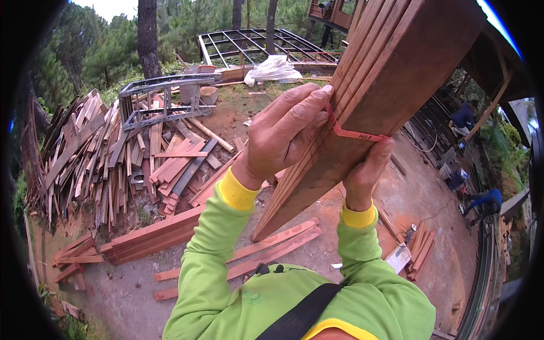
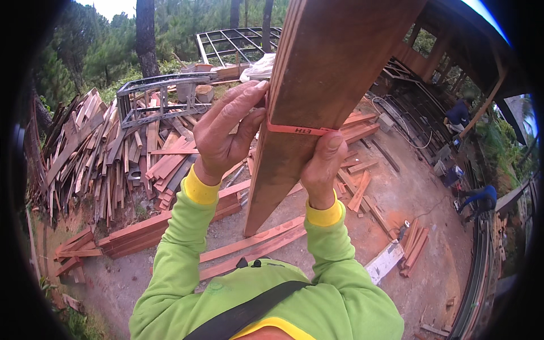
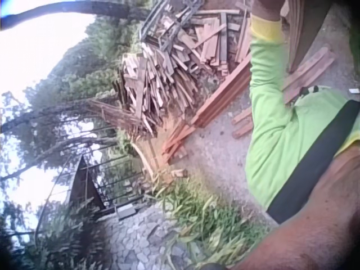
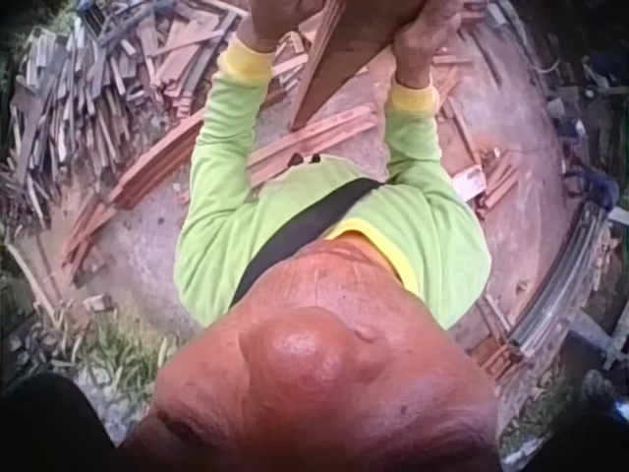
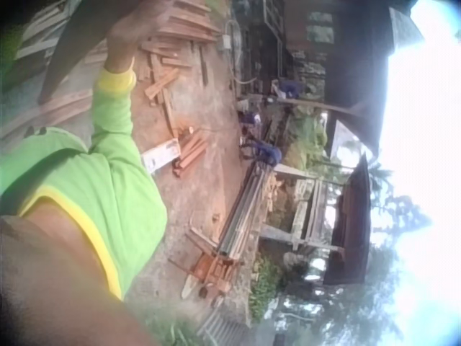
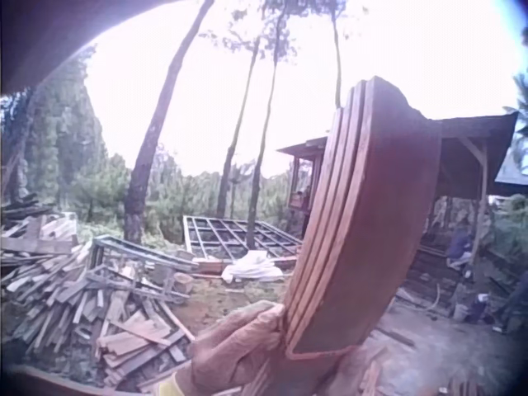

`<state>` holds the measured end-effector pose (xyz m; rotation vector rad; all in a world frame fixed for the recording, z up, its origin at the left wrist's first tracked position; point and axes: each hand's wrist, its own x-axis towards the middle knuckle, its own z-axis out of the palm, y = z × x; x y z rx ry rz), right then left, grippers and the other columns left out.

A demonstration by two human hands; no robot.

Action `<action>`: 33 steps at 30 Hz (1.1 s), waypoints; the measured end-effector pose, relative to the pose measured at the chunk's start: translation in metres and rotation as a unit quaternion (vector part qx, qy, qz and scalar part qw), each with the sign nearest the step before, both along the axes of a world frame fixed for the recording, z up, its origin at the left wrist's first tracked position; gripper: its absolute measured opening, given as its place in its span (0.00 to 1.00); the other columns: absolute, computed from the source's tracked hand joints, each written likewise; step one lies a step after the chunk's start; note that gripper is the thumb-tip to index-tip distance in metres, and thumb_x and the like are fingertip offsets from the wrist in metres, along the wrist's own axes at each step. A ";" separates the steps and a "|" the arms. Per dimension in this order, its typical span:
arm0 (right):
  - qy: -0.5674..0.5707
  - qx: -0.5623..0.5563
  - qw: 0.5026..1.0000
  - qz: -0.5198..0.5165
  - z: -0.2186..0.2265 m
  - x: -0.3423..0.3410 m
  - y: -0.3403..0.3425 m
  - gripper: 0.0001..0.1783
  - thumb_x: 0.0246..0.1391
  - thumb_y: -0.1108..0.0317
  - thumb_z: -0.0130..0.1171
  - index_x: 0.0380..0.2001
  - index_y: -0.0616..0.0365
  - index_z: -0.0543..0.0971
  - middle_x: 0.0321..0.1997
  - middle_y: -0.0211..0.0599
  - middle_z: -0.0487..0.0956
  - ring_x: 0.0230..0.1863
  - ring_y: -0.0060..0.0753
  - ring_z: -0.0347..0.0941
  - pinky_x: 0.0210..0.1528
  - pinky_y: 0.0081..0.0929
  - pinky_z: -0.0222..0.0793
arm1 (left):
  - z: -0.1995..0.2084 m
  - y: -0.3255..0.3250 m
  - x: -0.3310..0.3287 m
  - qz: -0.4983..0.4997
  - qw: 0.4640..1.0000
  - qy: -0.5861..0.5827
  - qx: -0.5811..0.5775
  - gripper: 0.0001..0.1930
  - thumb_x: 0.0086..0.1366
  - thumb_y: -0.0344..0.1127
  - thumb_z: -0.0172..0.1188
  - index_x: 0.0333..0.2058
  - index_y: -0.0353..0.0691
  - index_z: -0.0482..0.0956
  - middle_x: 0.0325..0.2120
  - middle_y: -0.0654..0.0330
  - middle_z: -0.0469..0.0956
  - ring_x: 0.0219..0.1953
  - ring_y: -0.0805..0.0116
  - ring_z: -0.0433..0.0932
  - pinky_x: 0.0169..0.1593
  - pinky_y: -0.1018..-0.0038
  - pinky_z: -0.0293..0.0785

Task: The person organizes reddish-brown wooden planks in an outdoor area. They pick up planks, align them, and stack them into neat piles, occasionally using red plastic straps to bundle them together.

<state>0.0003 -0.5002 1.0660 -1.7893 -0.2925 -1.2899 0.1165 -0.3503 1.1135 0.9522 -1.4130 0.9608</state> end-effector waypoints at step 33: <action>-0.071 0.070 0.981 0.165 0.043 0.015 0.085 0.42 0.58 0.45 0.57 0.57 0.77 0.62 0.52 0.47 0.71 0.54 0.32 0.68 0.58 0.28 0.62 | -0.013 0.045 -0.038 -0.177 0.936 0.299 0.057 0.38 0.67 0.55 0.54 0.60 0.23 0.60 0.50 0.53 0.72 0.50 0.70 0.71 0.54 0.75 0.65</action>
